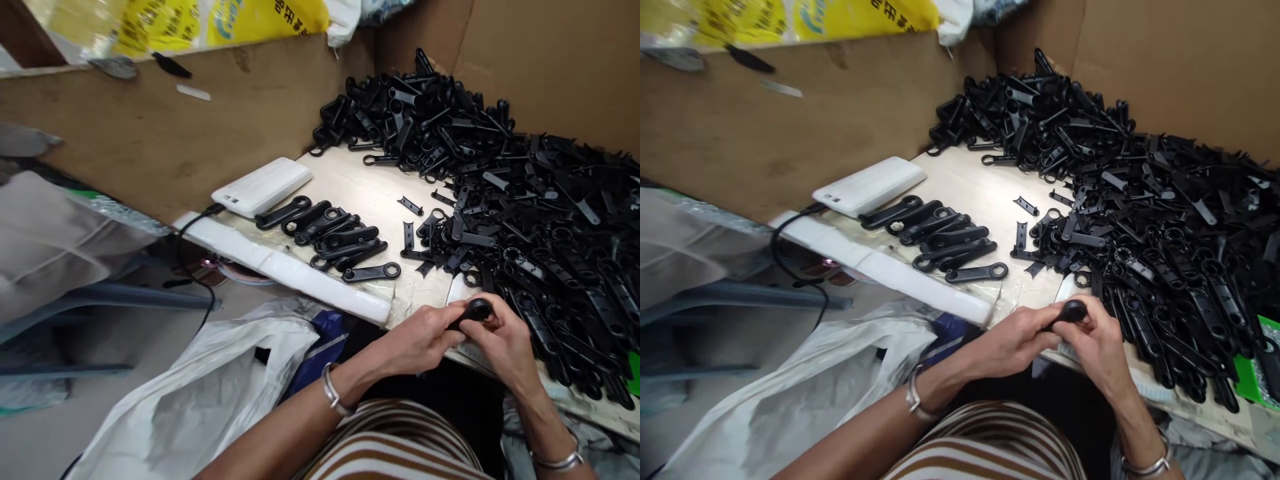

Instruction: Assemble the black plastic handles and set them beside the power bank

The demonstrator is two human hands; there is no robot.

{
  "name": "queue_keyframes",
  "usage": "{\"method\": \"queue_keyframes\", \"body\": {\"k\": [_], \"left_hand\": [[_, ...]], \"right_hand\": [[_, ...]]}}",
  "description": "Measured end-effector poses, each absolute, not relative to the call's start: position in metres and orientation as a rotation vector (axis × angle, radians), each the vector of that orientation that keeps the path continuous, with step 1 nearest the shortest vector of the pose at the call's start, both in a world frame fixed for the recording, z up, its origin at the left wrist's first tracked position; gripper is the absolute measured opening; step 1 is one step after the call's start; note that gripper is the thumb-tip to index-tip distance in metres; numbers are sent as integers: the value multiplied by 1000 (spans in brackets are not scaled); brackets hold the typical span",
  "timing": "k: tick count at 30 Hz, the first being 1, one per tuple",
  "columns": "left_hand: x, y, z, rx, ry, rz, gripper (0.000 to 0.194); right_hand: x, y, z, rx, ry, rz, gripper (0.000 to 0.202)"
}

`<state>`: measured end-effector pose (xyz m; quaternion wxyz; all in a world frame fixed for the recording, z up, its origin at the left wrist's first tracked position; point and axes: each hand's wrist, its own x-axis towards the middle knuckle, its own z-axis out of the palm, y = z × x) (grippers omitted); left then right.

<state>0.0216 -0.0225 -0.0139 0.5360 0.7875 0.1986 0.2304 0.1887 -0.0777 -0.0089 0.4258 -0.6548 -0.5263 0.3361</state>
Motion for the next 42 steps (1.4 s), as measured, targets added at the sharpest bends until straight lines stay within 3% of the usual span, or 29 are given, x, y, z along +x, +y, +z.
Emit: {"method": "queue_keyframes", "body": {"k": [3, 7, 9, 12, 15, 18, 21, 25, 28, 33, 38, 42], "left_hand": [[-2, -23, -3, 2125, 680, 702, 32], [-40, 0, 1, 2501, 1221, 1099, 39], [-56, 17, -1, 2555, 1495, 1136, 38], [-73, 39, -6, 2567, 1747, 1034, 34], [-80, 48, -9, 2566, 1774, 874, 30], [-81, 47, -10, 2495, 1710, 822, 35], [-73, 43, -11, 2482, 1652, 866, 44], [-45, 28, -12, 2610, 1499, 1024, 35], [-12, 7, -11, 2725, 1087, 1013, 25], [47, -22, -5, 2807, 611, 672, 15], [98, -20, -3, 3022, 392, 630, 12], [115, -14, -8, 3112, 297, 643, 9]], "right_hand": [[192, -63, 5, -1628, -1712, 679, 25], [201, -23, 25, -1753, -2058, -48, 24], [205, -2, 30, -1885, -2130, -321, 24], [210, 21, 29, -2037, -2221, -441, 21], [218, 29, 26, -2018, -2230, -443, 11], [229, 26, 28, -1893, -2121, -466, 15], [242, 12, 39, -1767, -1960, -439, 16], [258, -21, 55, -1788, -1671, -328, 14], [269, -56, 57, -1795, -1340, -145, 20], [276, -118, 43, -1618, -947, 277, 55], [273, -160, 28, -1619, -907, 456, 43], [263, -176, 18, -1681, -949, 661, 51]]}}
